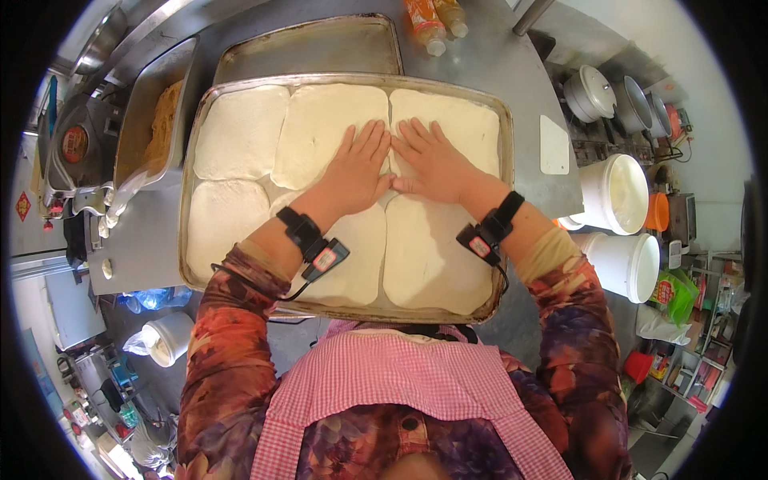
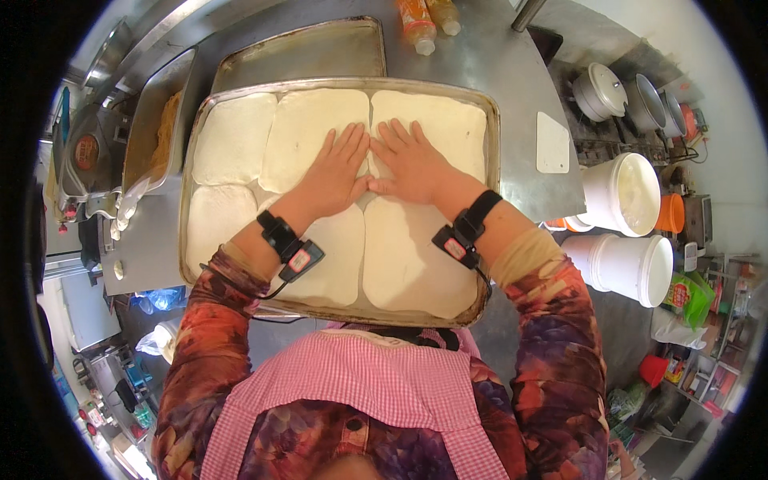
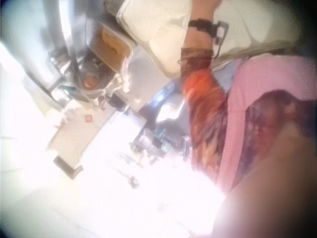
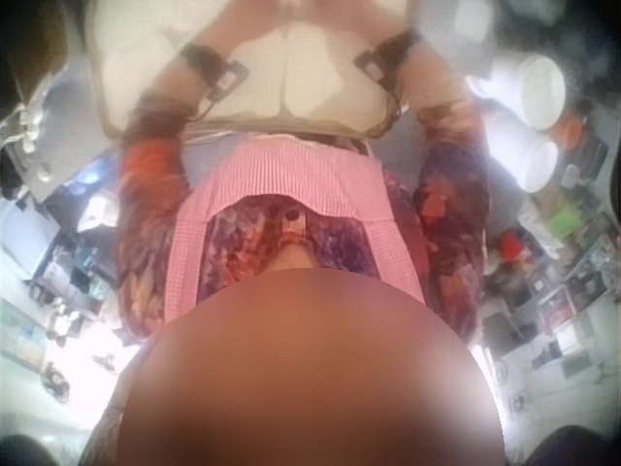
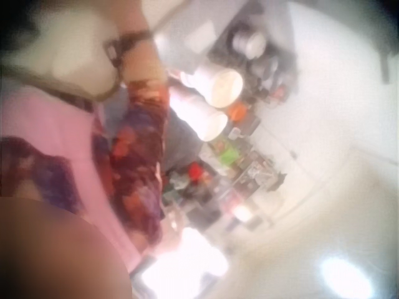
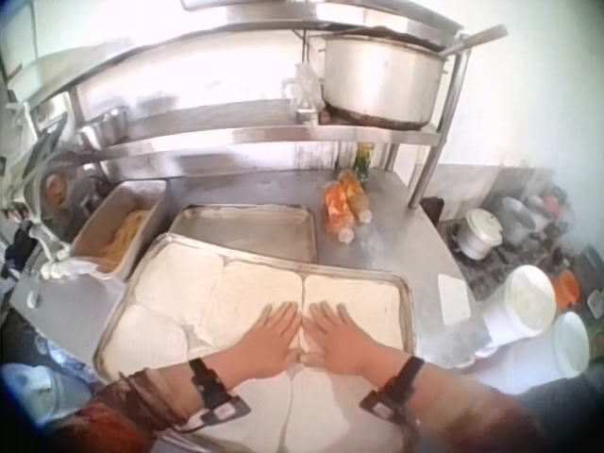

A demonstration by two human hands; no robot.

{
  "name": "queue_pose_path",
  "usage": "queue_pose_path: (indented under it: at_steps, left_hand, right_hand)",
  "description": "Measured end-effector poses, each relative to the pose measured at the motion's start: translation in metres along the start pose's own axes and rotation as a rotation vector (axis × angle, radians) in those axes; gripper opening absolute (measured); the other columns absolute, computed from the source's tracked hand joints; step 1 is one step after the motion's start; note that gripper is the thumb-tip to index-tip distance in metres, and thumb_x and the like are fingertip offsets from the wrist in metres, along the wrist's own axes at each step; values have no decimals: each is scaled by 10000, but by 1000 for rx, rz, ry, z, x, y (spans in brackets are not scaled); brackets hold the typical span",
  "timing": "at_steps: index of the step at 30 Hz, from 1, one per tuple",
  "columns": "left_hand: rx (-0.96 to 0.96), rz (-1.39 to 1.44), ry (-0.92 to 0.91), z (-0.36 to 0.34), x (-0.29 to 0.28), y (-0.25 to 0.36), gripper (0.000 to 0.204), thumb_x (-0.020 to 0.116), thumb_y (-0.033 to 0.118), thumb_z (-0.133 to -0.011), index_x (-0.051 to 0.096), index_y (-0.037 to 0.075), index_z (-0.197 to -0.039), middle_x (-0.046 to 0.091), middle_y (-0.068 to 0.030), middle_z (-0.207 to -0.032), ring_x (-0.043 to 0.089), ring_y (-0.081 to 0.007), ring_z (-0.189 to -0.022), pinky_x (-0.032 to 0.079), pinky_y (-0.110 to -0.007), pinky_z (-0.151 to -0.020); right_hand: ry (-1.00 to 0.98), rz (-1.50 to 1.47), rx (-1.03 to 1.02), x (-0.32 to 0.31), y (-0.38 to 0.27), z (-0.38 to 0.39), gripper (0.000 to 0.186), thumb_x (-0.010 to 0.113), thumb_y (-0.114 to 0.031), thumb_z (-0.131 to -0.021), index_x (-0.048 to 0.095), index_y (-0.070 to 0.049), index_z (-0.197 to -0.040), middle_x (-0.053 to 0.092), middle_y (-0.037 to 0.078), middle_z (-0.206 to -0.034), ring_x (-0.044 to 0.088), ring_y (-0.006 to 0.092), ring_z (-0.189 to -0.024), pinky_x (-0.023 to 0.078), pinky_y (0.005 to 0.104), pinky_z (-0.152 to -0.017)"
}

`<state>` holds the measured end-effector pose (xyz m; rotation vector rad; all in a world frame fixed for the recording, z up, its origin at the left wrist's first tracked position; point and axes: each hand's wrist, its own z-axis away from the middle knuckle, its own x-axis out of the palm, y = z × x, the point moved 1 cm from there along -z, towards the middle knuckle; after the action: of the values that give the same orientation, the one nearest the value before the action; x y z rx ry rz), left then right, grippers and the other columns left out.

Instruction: The person wipes a metal tray, then uses a dough sheeter to flatten dough balls into sheets. They arrange the sheets on the tray and place it into an oven. Later, they remove a tray of baked flatbreads from the oven and continue preparing more dough sheets.

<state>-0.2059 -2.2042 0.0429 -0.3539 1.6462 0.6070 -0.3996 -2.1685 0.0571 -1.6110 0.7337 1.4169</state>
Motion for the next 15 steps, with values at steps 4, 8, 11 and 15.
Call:
queue_pose_path:
  at_steps: [4, 8, 11, 15]
  left_hand:
    - [105, 126, 34, 1, -7, -4, 584, 571, 253, -861, 397, 0, -1359, 362, -195, -1419, 297, -335, -1346, 211, -446, -1119]
    - [351, 291, 120, -2, -7, -6, 384, 654, 81, -747, 615, 84, -1129, 575, -109, -1147, 519, -305, -1107, 433, -380, -945]
    - [410, 259, 227, -7, -1, -2, 195, 621, 51, -733, 650, 75, -924, 592, -81, -940, 557, -282, -927, 482, -354, -790]
    - [389, 301, 175, -1, 0, -1, 174, 593, 41, -735, 627, 58, -905, 588, -94, -917, 552, -297, -924, 472, -374, -791]
  right_hand:
    - [-44, -625, 163, -19, 10, 12, 564, 558, -368, -894, 457, -40, -1341, 415, 207, -1399, 338, 346, -1336, 270, 406, -1098]
    - [186, -516, 256, -26, 20, 72, 500, 636, -241, -859, 505, -38, -1297, 479, 185, -1355, 366, 333, -1325, 333, 381, -1064]
    - [210, -253, 362, -15, 13, 120, 479, 637, -235, -844, 526, -13, -1253, 483, 205, -1338, 376, 383, -1304, 333, 409, -1066]
    - [223, -241, 341, -7, 6, 150, 472, 641, -200, -838, 518, -12, -1254, 489, 208, -1324, 338, 402, -1325, 340, 424, -1061]
